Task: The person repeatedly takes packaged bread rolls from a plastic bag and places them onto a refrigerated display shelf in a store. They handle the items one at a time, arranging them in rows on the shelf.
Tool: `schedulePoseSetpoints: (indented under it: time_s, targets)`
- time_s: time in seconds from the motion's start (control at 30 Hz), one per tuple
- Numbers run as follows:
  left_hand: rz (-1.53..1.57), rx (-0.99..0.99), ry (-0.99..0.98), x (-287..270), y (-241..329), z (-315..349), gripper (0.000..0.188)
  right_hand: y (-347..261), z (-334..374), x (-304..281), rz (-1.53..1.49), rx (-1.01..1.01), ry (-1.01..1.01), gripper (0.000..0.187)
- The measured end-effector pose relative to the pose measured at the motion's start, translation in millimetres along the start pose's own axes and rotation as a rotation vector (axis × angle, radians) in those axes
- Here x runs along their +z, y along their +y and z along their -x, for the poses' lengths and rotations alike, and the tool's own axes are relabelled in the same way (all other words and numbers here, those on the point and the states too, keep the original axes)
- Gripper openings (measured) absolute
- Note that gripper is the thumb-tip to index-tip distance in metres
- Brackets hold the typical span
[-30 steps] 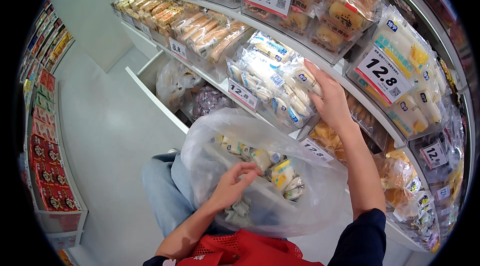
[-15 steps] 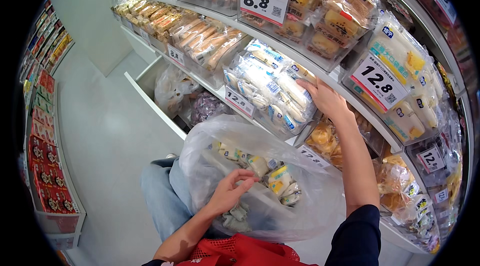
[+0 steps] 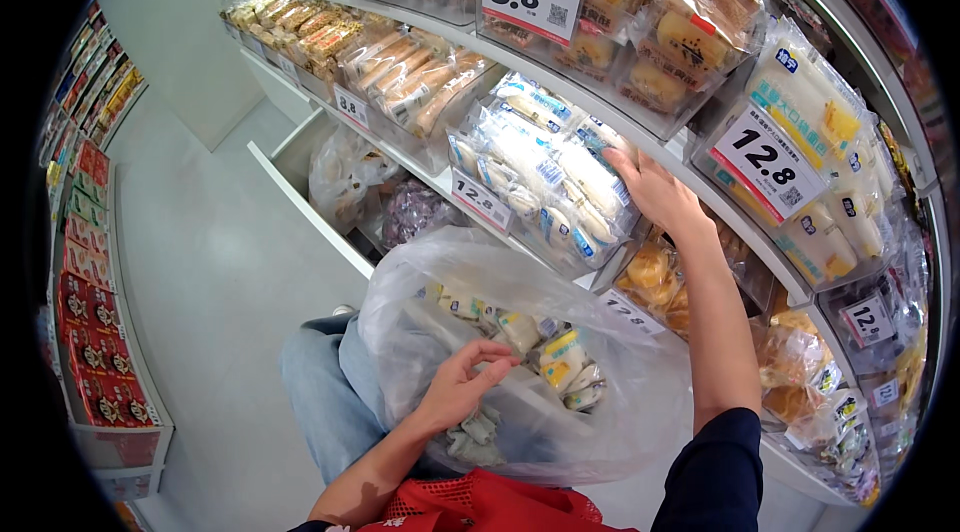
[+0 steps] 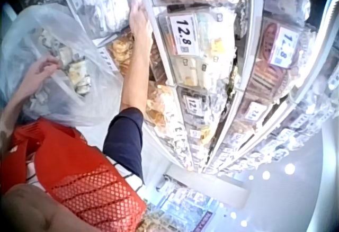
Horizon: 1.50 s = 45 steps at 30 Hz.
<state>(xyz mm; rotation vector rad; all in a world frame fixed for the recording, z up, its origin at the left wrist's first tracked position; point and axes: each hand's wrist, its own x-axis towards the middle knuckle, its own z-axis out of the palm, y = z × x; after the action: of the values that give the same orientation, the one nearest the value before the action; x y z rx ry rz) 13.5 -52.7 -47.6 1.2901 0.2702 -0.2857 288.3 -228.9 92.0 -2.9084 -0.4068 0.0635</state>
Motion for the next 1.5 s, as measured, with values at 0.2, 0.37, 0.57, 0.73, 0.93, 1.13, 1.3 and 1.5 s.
schedulePoseSetpoints:
  time_s: [0.2, 0.37, 0.57, 0.73, 0.93, 1.13, 1.3, 1.5]
  targets:
    - [-0.057, -0.025, 0.031, -3.0, 9.9, -1.7, 0.032, 13.3, -3.9, 4.0, -0.072, -0.026, -0.068, 0.067]
    - [-0.299, 0.061, 0.253, -9.4, 25.6, 12.8, 0.042, 5.5, 43.0, -0.8, 0.062, -0.305, 0.171, 0.061]
    - [-1.250, 0.173, 0.074, -7.7, 54.1, 16.5, 0.039, -28.7, 158.0, 22.9, -0.298, -0.458, 0.161, 0.029]
    - [-1.466, 0.304, 0.024, -8.7, 24.3, -11.6, 0.010, -44.2, 167.9, 100.8, -0.638, -0.499, -0.312, 0.018]
    - [-1.451, 0.446, -0.040, -15.8, 28.5, -5.7, 0.007, -28.6, 144.4, 193.8, -0.360, -0.324, -0.785, 0.029]
    - [-1.456, 0.429, -0.222, -25.6, 55.6, 23.8, 0.007, -9.9, 135.7, 180.9, -0.266, -0.109, -0.696, 0.053]
    - [-1.396, 0.443, -0.230, -22.4, 58.1, 27.1, 0.014, -16.4, 126.4, 187.5, -0.435, -0.157, -0.733, 0.074]
    - [-1.387, 0.471, -0.244, -22.0, 49.8, 24.7, 0.013, -35.7, 158.8, 224.2, -0.390, 0.023, -0.584, 0.074]
